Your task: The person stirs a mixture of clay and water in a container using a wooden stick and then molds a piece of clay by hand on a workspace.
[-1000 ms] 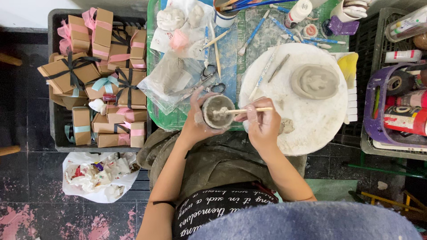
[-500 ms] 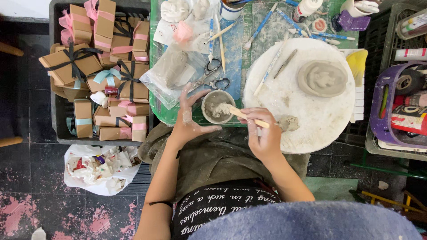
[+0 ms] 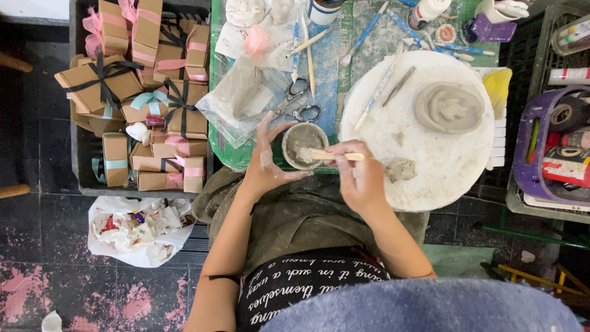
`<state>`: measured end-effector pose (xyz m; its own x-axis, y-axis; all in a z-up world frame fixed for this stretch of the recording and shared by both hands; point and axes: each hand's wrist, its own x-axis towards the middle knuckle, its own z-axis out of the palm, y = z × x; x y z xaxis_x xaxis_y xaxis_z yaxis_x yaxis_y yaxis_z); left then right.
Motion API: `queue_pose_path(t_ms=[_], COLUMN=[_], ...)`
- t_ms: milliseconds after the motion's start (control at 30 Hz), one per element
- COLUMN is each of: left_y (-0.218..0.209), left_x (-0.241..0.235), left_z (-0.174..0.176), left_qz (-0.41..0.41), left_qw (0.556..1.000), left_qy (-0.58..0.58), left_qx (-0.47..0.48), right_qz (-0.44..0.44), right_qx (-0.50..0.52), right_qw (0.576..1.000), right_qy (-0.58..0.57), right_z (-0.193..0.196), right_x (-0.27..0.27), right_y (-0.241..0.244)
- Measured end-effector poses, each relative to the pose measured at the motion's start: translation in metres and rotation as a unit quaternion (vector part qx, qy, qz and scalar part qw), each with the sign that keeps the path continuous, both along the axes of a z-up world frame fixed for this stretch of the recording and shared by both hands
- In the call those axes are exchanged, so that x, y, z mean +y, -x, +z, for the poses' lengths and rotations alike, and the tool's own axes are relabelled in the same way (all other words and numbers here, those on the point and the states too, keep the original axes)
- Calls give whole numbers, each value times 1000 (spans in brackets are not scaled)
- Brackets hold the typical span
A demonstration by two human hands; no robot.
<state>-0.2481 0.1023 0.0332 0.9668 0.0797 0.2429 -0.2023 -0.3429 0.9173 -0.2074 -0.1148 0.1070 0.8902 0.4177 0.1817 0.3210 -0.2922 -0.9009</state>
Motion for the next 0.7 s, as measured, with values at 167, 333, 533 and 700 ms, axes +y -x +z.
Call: queue_pose_path(t_ms=[167, 333, 533, 700], left_y=[-2, -1, -7, -10], left_x=[4, 0, -14, -18], left_z=[-5, 1, 5, 2], left_qz=[-10, -3, 55, 66], left_qw=[1000, 1000, 995, 990], left_qy=[-8, -1, -65, -121], left_qx=[-20, -15, -58, -12], right_qz=[-7, 4, -28, 8], right_qx=[-14, 22, 41, 14], right_qw=[997, 996, 998, 999], right_qy=[72, -91, -37, 40], right_z=[-5, 0, 11, 5], right_x=[18, 20, 4, 6], right_y=[0, -13, -16, -13])
